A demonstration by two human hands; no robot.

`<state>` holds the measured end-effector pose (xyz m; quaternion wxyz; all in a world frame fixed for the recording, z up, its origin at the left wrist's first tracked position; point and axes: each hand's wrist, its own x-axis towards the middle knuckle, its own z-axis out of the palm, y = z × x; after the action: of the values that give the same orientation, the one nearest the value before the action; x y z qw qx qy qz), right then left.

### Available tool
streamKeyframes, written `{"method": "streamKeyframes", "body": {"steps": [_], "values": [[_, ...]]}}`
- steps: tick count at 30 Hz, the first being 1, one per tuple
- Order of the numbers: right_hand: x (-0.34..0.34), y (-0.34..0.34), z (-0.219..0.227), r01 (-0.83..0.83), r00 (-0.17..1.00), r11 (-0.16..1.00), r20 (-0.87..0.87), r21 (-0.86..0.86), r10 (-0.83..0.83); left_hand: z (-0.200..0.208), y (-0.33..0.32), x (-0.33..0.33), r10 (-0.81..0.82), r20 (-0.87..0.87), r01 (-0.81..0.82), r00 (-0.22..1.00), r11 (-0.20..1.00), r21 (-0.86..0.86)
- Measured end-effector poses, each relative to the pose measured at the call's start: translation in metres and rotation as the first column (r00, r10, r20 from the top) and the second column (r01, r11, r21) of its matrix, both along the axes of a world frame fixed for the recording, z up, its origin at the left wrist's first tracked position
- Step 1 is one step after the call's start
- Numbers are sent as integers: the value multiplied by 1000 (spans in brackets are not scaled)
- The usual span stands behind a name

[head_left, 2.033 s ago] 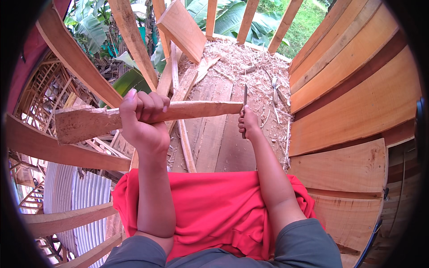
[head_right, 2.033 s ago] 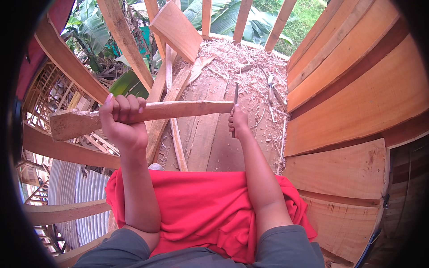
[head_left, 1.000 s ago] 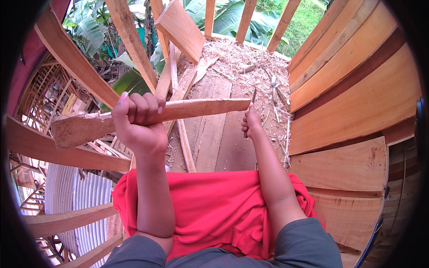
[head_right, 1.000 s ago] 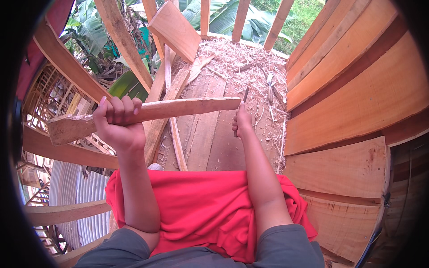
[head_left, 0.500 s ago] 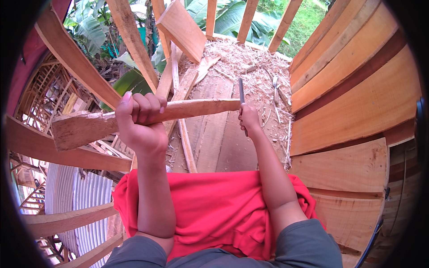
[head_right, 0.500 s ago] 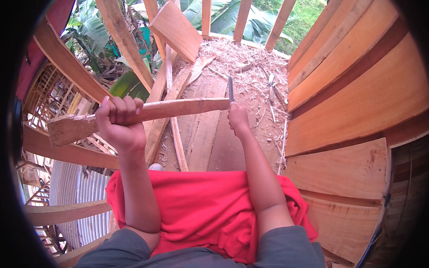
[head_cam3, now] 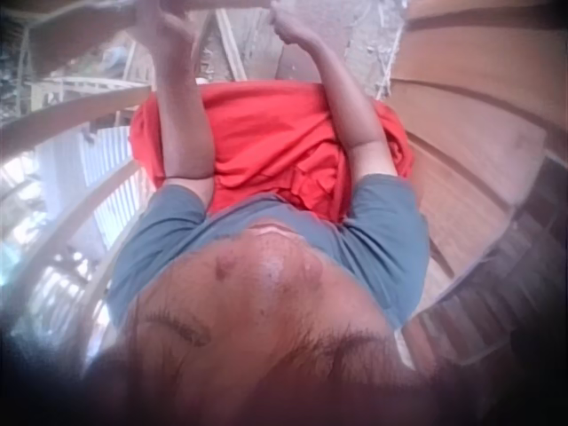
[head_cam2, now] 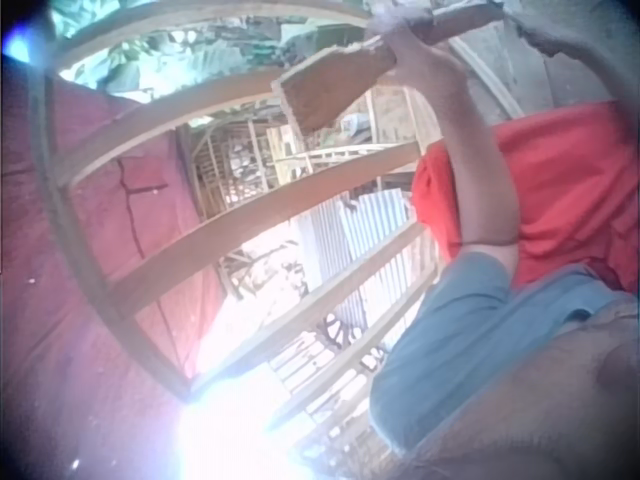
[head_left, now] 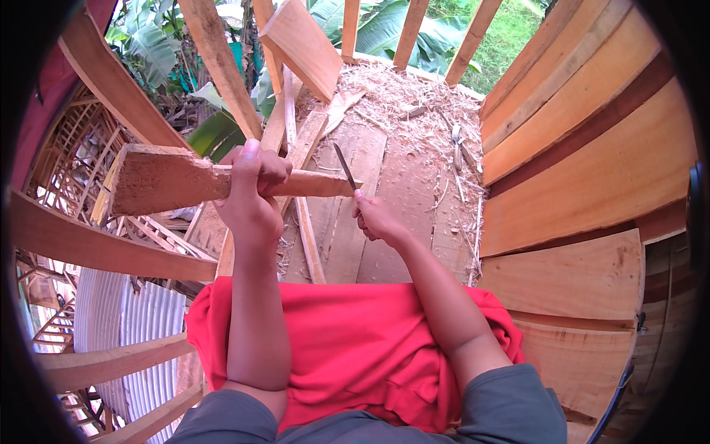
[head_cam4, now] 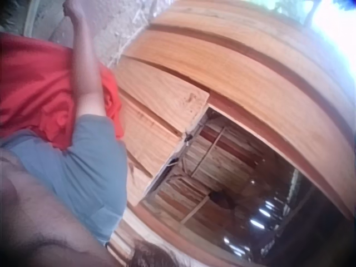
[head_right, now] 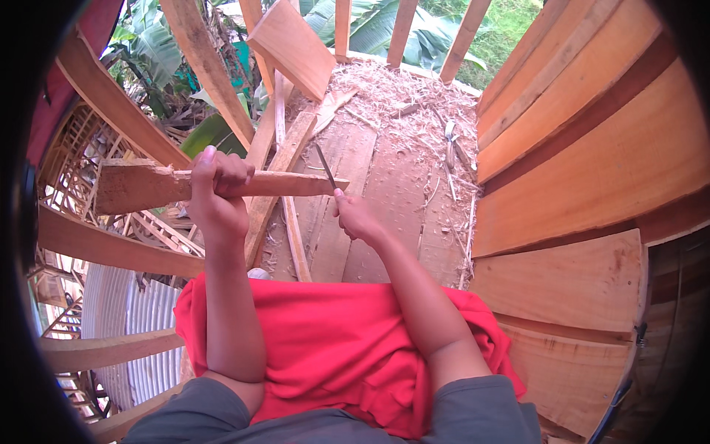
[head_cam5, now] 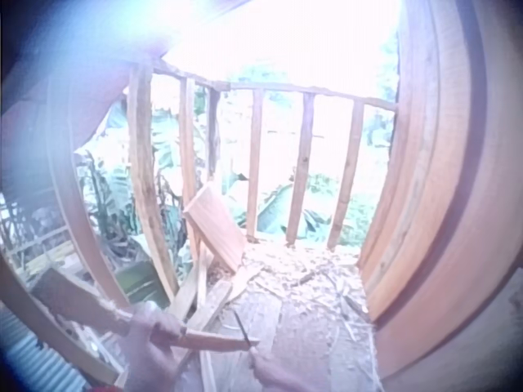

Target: The person sits on a wooden floor and uses a knife to carve a small piece of wood held in their left hand. They repeatedly scrape the wood to remove shavings, rotating the piece to work on different sides.

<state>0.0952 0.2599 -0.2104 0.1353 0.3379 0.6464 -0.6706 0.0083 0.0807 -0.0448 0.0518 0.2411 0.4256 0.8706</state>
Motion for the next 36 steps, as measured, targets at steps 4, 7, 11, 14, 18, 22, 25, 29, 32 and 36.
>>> {"method": "streamKeyframes", "body": {"steps": [4,7,11,14,18,22,25,29,32,36], "values": [[-7,-36,30,60,951,737,-264,673,163,-7,-12,-13,7,14,-7,1000,999,41],[-2,-43,30,154,895,728,-407,668,184,-8,-10,-11,-23,-6,24,1000,999,28],[-7,-39,10,189,896,720,-417,668,151,-5,-3,-14,76,63,-79,995,996,35],[-4,-53,53,85,937,711,-298,698,181,-9,-13,-18,15,22,-16,1000,999,50],[-1,-5,-20,110,988,768,-152,631,-16,1,5,6,-67,-85,64,994,998,-28],[-1,-17,27,-18,989,774,-103,633,107,-5,7,12,-82,-151,78,985,997,-28],[-3,-43,68,33,946,834,-287,551,153,-5,2,9,-2,-91,0,996,1000,-17],[-3,-31,27,142,902,808,-411,571,132,1,10,6,102,8,-102,995,994,24],[-10,-53,42,176,899,766,-417,619,131,-5,-1,-4,72,11,-72,997,995,66],[-3,-34,24,156,893,764,-420,627,163,-3,10,6,38,-38,-37,999,999,34]]}}
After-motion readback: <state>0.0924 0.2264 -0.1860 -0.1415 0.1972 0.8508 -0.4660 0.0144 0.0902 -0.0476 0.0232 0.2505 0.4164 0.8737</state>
